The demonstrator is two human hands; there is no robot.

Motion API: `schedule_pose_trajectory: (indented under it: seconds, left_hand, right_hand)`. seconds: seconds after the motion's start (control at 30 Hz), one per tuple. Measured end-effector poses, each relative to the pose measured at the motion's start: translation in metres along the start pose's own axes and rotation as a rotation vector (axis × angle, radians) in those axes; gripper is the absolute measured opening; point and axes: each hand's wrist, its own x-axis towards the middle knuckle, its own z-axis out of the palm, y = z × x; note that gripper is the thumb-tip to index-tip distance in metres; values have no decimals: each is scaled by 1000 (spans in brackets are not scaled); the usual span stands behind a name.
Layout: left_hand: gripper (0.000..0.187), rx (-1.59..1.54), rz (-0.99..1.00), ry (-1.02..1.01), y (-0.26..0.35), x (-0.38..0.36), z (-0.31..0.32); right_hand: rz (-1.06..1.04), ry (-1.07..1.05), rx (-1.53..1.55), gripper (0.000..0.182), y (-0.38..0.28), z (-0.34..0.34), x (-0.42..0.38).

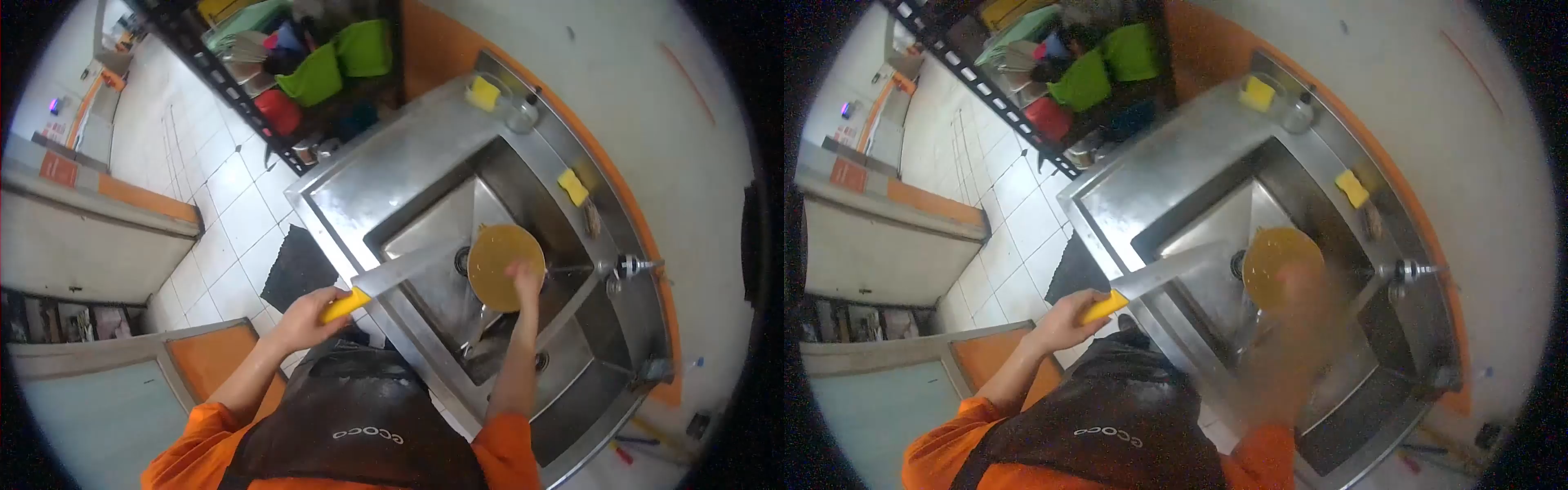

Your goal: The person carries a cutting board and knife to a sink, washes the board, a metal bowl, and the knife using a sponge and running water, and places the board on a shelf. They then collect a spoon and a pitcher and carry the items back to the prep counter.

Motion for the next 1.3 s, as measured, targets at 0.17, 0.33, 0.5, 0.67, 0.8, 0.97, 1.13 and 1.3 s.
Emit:
schedule_pose_trajectory:
  seconds: [0.17, 0.33, 0.5, 0.67, 0.8, 0.97, 1.13, 1.3]
  left_hand:
    - [38, -252, -104, 29, -46, -31, -33]
    - [31, -609, -102, 106, -118, -69, -64]
    - [27, -660, -72, 164, -187, -110, -120]
    - [21, -632, -63, 523, -247, -145, -166]
    - [18, -1004, -208, 604, -297, -179, -194]
    - [29, -1255, -457, 710, -383, -195, -203]
    - [31, -1400, -890, 652, -459, -210, -201]
    - [30, -1650, -877, 731, -508, -211, -229]
  right_hand:
    - [-253, 180, -364, 22, -78, 84, -120]
    - [-189, 44, -93, 18, -198, 190, -186]
    - [-432, -379, -8, 14, -318, 351, -235]
    - [-768, -733, -176, 19, -420, 472, -273]
    - [-770, -746, -306, 25, -438, 518, -265]
    - [-381, -690, -626, 39, -388, 544, -211]
    - [-405, -605, -836, 45, -358, 562, -170]
    - [-249, -654, -572, 40, -370, 618, -111]
